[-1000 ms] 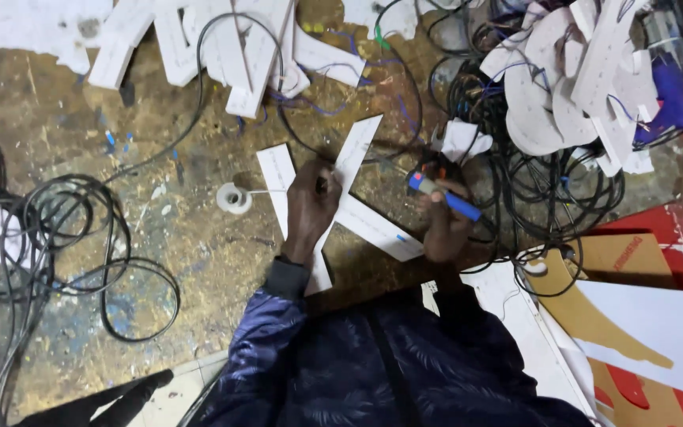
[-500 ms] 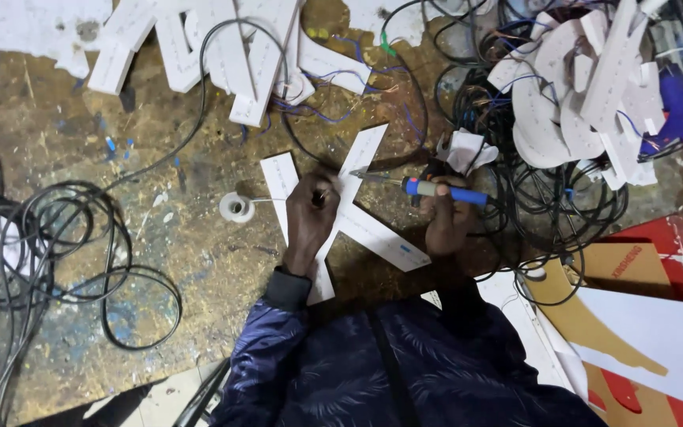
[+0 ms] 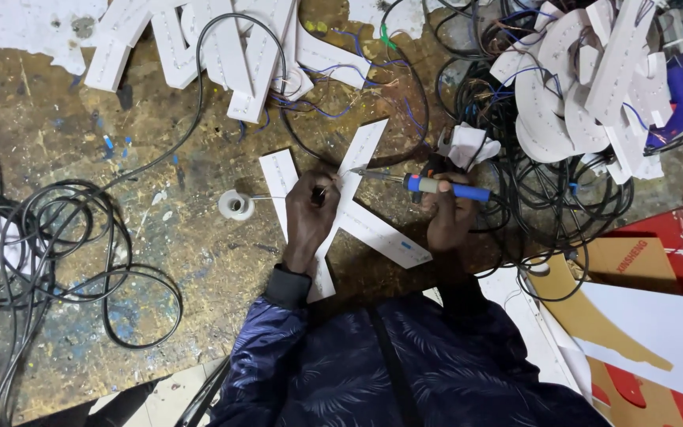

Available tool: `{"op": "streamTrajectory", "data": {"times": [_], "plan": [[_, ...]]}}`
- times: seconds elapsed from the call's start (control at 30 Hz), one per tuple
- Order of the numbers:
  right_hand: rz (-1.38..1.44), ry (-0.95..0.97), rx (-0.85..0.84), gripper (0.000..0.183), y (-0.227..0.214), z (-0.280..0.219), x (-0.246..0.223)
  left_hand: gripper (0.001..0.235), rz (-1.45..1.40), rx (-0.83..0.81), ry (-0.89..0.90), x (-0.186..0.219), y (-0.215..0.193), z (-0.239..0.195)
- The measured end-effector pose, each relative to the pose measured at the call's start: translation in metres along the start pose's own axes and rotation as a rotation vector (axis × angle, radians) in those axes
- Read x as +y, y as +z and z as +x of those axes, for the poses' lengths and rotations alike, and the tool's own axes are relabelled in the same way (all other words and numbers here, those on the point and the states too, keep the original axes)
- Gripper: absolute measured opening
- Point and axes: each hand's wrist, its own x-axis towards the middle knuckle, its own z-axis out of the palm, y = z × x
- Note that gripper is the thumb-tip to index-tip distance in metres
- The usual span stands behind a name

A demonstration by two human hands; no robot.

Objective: Soldering electrical wires to LED strips mounted on plastic letter cutouts for sign assembly.

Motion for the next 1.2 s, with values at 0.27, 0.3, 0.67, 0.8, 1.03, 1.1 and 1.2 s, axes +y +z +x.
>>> {"op": "streamTrajectory", "data": {"times": [0.27,0.3,0.67,0.8,1.03,1.1,1.2], "plan": [[0.001,0.001,-0.012,0.025,-0.004,0.002,0.012,0.008,0.021,0.009,0.04,0.007,0.0,0.001],[0.012,0.004,-0.011,0.025,-0.005,0.001,0.015,0.008,0.028,0.01,0.045,0.007,0.0,0.0],[0.038,-0.002,-0.015,0.022,-0.002,0.0,0.01,0.011,-0.007,0.001,0.068,0.003,0.0,0.0],[0.052,-0.02,0.001,0.02,0.0,0.0,0.004,0.011,-0.009,0.001,0.066,0.003,-0.001,-0.002],[0.047,-0.04,-0.008,0.021,0.001,0.002,0.005,0.01,-0.007,-0.004,0.065,-0.001,0.0,-0.002],[0.053,-0.046,-0.023,0.026,0.002,0.002,0.003,0.009,-0.034,-0.006,0.053,0.001,0.0,-0.002],[0.06,-0.044,-0.029,0.026,0.001,0.002,0.004,0.009,-0.023,-0.006,0.053,-0.009,0.001,-0.005]]}}
